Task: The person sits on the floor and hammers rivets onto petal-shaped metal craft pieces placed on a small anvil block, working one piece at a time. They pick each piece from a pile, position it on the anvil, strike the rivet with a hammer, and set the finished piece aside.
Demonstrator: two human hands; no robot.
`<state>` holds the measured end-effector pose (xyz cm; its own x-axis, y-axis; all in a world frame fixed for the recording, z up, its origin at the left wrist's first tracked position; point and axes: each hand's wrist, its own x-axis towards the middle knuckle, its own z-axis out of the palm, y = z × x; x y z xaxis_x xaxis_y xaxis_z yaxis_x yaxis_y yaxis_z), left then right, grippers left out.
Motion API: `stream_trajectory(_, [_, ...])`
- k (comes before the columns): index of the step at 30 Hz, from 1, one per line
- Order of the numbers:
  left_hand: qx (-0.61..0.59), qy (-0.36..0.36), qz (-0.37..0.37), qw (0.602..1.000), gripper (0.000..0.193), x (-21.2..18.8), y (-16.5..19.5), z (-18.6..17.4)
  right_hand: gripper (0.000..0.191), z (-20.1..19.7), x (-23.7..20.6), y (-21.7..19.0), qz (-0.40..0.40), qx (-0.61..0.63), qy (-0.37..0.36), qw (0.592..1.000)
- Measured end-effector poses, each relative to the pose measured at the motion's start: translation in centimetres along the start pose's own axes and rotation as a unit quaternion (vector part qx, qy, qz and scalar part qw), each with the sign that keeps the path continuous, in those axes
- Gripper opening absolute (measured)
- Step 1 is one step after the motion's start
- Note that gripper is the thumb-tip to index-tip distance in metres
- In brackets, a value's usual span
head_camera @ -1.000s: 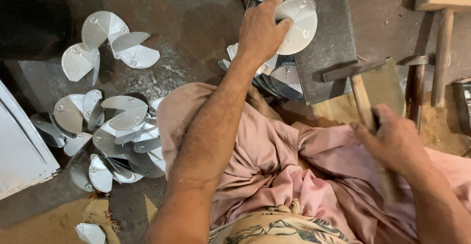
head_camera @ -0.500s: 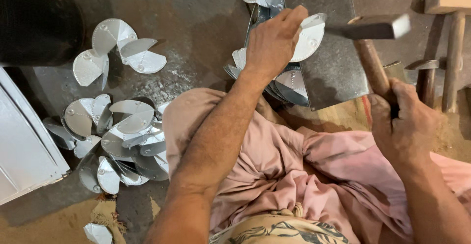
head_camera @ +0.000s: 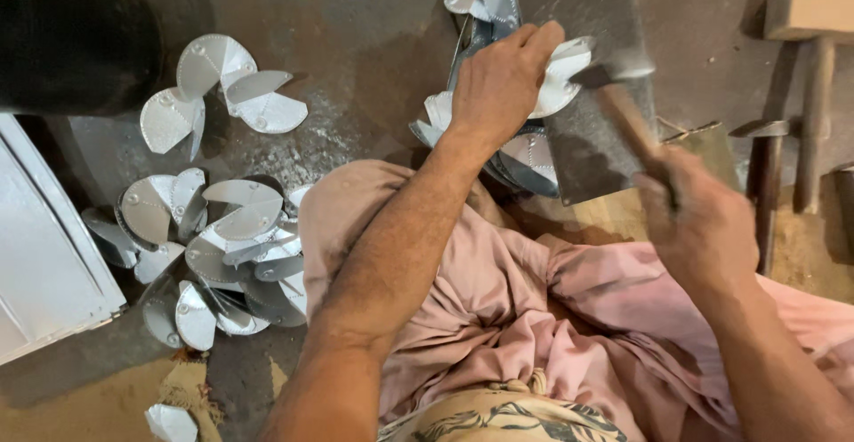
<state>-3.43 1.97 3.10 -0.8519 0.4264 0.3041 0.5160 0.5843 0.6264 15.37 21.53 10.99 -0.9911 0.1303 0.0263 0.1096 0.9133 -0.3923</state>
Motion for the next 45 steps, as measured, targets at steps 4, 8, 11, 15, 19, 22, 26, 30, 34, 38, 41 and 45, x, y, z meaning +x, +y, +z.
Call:
stream_trajectory(4, [-0.008, 0.006, 0.011, 1.000, 0.021, 0.1, 0.1, 0.1, 0.031, -0.3, 0.4, 0.8, 0.109, 0.059, -0.048, 0.991])
stream_trajectory(8, [-0.023, -0.003, -0.012, 1.000, 0.017, 0.3, 0.0, 0.0, 0.027, -1.8, -0.8, 3.0, 0.184, 0.363, -0.127, 0.905])
stream_trajectory(11, [-0.020, 0.009, 0.004, 1.000, 0.018, 0.3, -0.2, -0.2, 0.025, -2.0, -2.5, 3.9, 0.110, 0.146, 0.070, 0.981])
stream_trajectory(15, [-0.010, 0.000, -0.005, 1.000, 0.016, 0.1, 0.0, -0.2, 0.025, -0.3, -2.4, 3.4, 0.033, 0.384, 0.226, 0.895])
stream_trajectory(19, [0.005, -0.008, -0.006, 1.000, 0.020, 0.3, 0.0, -0.1, 0.027, 1.6, 0.3, 2.9, 0.010, 0.029, -0.057, 0.998])
stream_trajectory(22, [-0.023, 0.065, -0.005, 0.998, 0.014, 0.9, -1.0, 0.0, 0.029, 0.8, 0.1, 3.2, 0.227, 0.193, -0.139, 0.945])
stream_trajectory(26, [-0.671, 0.009, -0.389, 0.631, 0.022, 1.9, -3.5, -0.5, 0.044, -0.2, -2.8, 3.8, 0.320, 0.426, -0.218, 0.817])
stream_trajectory(30, [-0.852, -0.038, -0.300, 0.427, 0.017, 1.7, -4.5, -0.8, 0.031, 1.1, -1.9, 6.2, 0.207, 0.063, -0.108, 0.970])
stream_trajectory(34, [-0.868, -0.045, -0.257, 0.422, 0.019, 1.2, -4.4, -0.7, 0.026, 2.1, -1.2, 8.4, 0.274, 0.318, -0.035, 0.907])
stream_trajectory(38, [-0.844, 0.028, -0.324, 0.427, 0.023, 1.2, -5.3, -1.0, 0.027, 3.3, -0.5, 7.8, 0.231, 0.329, -0.031, 0.915])
stream_trajectory(41, [-0.823, 0.170, -0.367, 0.398, 0.029, 0.5, -7.4, -2.7, 0.030, 3.1, 0.4, 6.9, 0.202, 0.434, -0.012, 0.878])
stream_trajectory(45, [-0.862, 0.154, -0.370, 0.312, 0.036, -2.4, -12.9, -9.1, 0.027, -0.9, 0.0, 8.1, 0.215, 0.328, -0.084, 0.916])
